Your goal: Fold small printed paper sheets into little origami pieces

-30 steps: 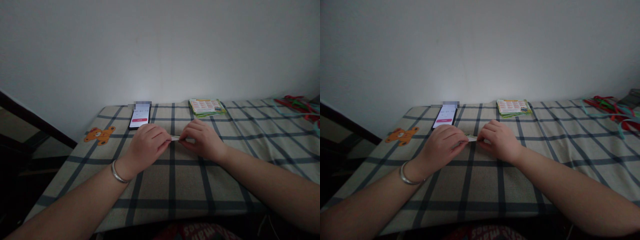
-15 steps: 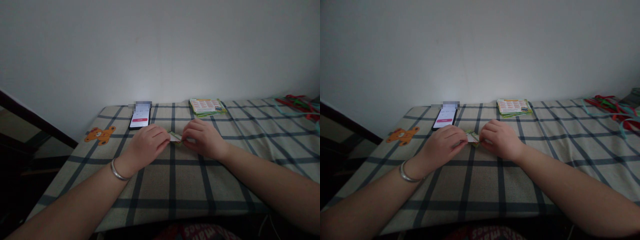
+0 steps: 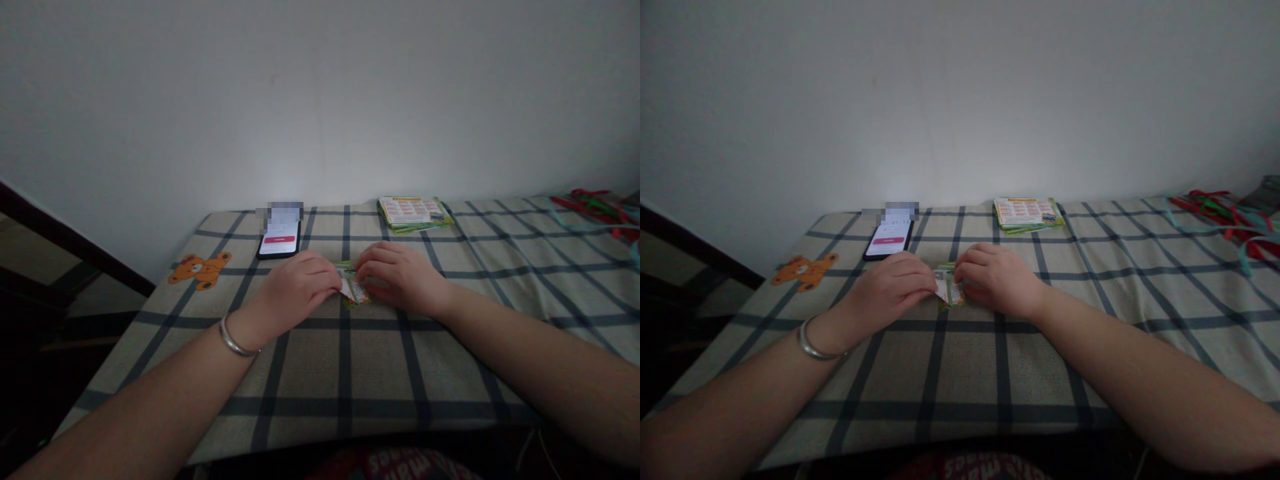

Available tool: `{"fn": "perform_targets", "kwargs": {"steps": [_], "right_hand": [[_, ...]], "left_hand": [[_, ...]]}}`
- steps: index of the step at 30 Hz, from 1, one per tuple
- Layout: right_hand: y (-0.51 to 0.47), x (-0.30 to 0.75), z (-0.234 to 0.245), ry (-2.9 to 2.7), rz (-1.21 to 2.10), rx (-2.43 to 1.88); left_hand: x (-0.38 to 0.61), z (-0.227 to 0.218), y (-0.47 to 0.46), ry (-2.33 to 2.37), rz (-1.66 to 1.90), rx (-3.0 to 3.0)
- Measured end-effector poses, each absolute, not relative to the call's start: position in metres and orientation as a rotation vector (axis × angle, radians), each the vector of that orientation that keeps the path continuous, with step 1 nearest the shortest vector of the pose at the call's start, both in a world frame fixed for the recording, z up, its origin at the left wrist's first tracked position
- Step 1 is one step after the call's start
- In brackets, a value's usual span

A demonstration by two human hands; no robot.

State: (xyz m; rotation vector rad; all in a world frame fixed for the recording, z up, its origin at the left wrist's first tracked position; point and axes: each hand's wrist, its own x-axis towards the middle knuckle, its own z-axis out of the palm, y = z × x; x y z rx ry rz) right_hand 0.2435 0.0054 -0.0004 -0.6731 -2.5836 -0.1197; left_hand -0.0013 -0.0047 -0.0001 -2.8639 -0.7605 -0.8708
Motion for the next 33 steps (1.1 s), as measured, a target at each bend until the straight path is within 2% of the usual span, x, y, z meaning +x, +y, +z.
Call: {"fn": "perform_targets", "kwargs": {"steps": [6, 14, 33], "right_hand": [[0.0067, 0.2426, -0.0001, -2.623, -0.151, -0.607], [0.005, 0.2429, 0.0021, -2.696, -0.194, -0.499], [0.0069, 0.2406, -0.0039, -2.69, -0.191, -0.76]], "left_hand": [[-0.0008, -0.0023, -0.0005, -0.73, -0.917, -2.976], [-0.0004, -0.0043, 0.0008, -0.853, -0.778, -2.893], [0.0011, -0.0075, -0.003, -0.949, -0.584, -2.955]]}}
